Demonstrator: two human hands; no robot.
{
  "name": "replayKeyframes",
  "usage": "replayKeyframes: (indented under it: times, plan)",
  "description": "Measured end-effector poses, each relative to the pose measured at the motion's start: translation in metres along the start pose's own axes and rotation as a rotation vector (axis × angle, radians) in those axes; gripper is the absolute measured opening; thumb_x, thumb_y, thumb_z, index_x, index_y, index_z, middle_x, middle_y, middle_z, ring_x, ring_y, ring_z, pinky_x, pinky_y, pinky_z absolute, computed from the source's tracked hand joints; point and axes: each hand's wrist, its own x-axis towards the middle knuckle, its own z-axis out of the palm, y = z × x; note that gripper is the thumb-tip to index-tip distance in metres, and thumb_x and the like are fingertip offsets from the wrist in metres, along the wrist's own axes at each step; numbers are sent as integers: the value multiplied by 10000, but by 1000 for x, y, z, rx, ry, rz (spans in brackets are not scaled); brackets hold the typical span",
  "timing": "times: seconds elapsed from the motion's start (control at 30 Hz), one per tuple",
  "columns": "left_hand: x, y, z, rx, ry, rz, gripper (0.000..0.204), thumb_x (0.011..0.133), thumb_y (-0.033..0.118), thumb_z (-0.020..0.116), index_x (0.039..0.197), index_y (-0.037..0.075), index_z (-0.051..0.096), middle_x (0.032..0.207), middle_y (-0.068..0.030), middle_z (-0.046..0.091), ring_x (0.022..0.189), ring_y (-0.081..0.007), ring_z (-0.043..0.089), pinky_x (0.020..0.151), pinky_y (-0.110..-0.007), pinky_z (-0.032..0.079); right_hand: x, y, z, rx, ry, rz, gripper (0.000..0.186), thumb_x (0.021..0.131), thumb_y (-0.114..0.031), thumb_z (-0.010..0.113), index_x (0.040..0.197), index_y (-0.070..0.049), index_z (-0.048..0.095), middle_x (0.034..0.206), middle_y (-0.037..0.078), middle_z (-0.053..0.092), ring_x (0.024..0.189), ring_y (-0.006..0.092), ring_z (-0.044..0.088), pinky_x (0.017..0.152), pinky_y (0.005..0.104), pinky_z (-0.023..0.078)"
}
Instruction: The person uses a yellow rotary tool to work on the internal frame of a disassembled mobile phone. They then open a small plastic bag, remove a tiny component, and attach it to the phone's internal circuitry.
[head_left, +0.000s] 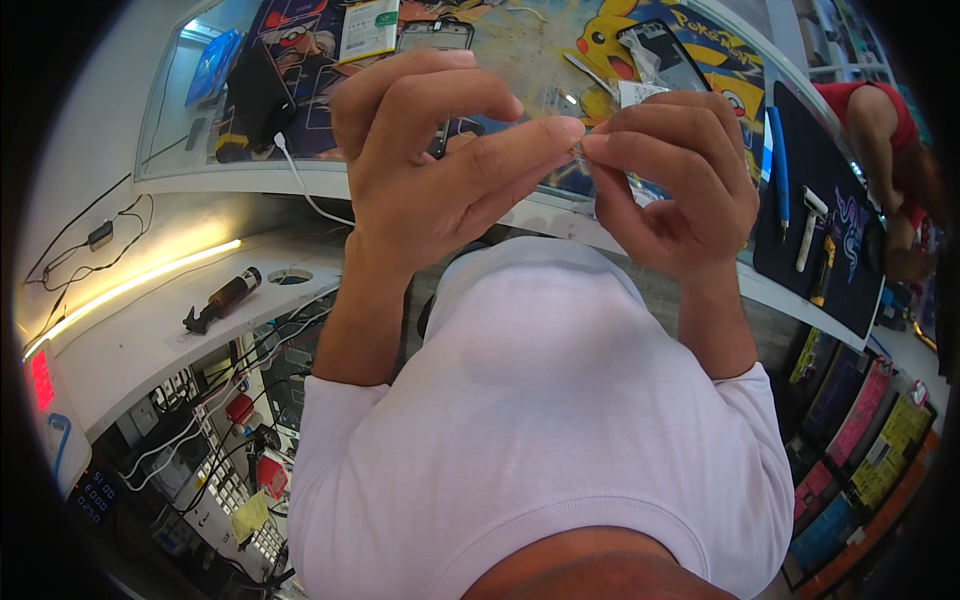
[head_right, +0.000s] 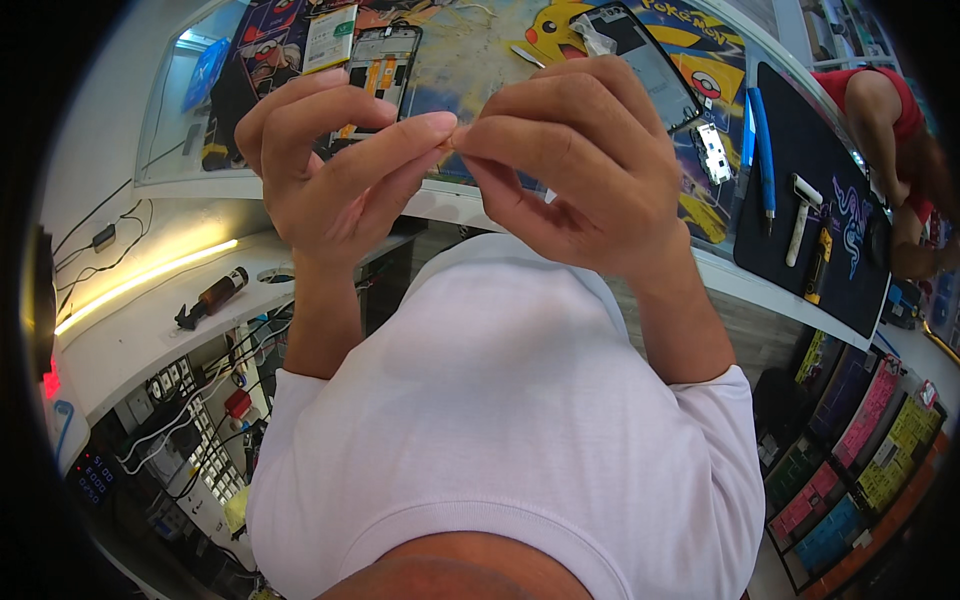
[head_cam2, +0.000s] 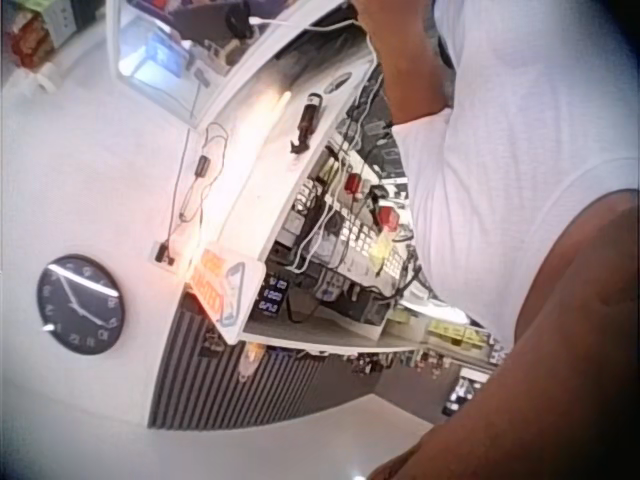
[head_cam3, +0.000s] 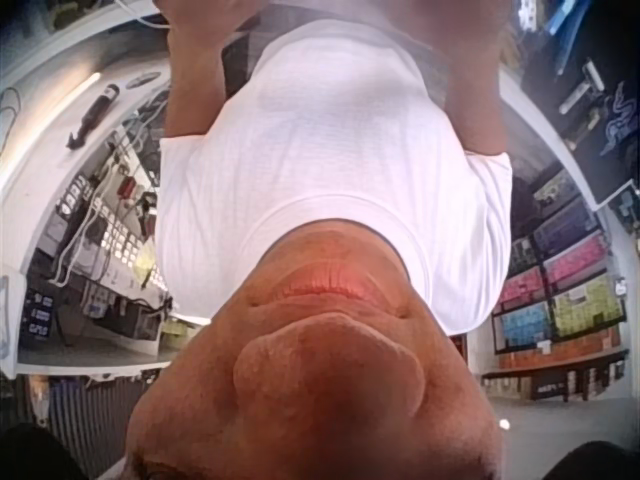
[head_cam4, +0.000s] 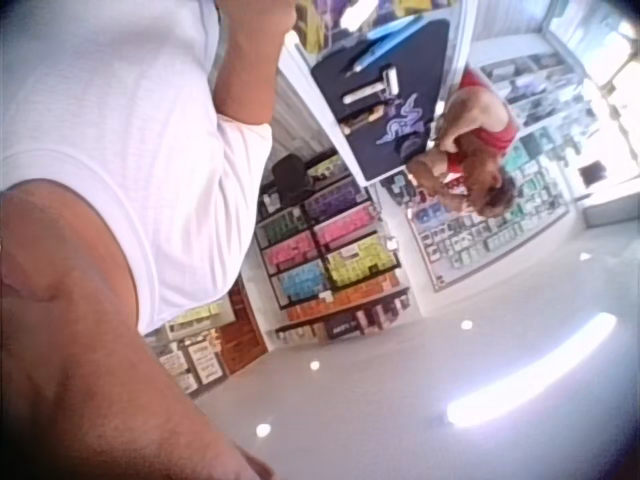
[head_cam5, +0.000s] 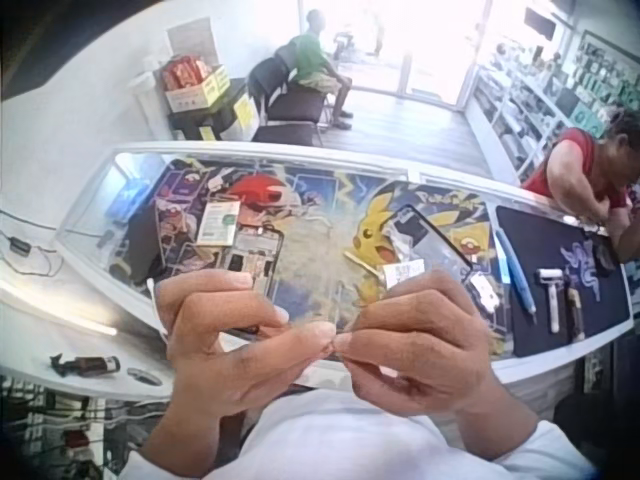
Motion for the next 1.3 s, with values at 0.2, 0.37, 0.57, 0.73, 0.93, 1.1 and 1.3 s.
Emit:
replayKeyframes:
  times: [0.2, 0.37, 0.57, 0.73, 0.93, 1.1, 1.3]
  plan:
    - [-7, -1, -2, -12, 27, -67, 360, 684, 238, 923, 1014, 320, 805, 944, 97, 632, 1010, -173, 551, 881, -293, 395, 0, 1, 3, -41, 45, -102, 342, 616, -32, 876, 927, -129, 774, 915, 4, 723, 815, 190, 613, 696, 295, 501]
    - [-8, 7, 6, -115, 100, -155, 320, 703, 147, 882, 995, 241, 792, 928, 69, 644, 985, -170, 549, 902, -312, 383, 0, -3, 5, 156, 34, 177, 272, 692, 7, 831, 932, -83, 739, 908, 17, 716, 785, 161, 610, 670, 273, 475]
    - [-7, 21, 17, -70, 61, -267, 318, 728, 131, 871, 1020, 217, 780, 930, 47, 650, 973, -178, 549, 907, -328, 375, -17, -27, 17, 887, 130, 917, 141, 939, -24, 725, 1075, -22, 686, 972, 5, 699, 835, 56, 598, 702, 214, 462]
    - [-6, 21, 12, -113, -86, -368, 232, 824, 116, 834, 1046, 137, 770, 1040, -19, 663, 1079, -221, 539, 993, -356, 398, -22, -27, 17, 1081, 174, 1006, 143, 992, -49, 694, 1120, 7, 662, 994, -7, 680, 861, 30, 585, 721, 185, 451]
    - [-7, 17, 22, -430, -33, -487, 177, 816, 128, 822, 983, 134, 763, 985, -16, 659, 988, -206, 543, 907, -338, 385, -20, -26, 14, 1043, 172, 991, 144, 988, -46, 698, 1117, 7, 660, 1009, -5, 678, 857, 25, 577, 720, 186, 452]
    - [-7, 22, 22, -520, -61, -591, 141, 841, 104, 781, 974, 113, 735, 996, -19, 668, 986, -200, 547, 903, -332, 383, -22, -26, 13, 976, 159, 966, 146, 984, -49, 706, 1113, 2, 661, 1018, -3, 684, 847, 26, 574, 723, 185, 454]
    - [-3, 24, 22, -537, -58, -592, 140, 838, 86, 762, 968, 117, 720, 991, -25, 664, 982, -198, 547, 896, -340, 377, -22, -27, 13, 964, 181, 941, 192, 976, -53, 726, 1149, 10, 671, 1048, 17, 706, 849, 36, 595, 716, 196, 475]
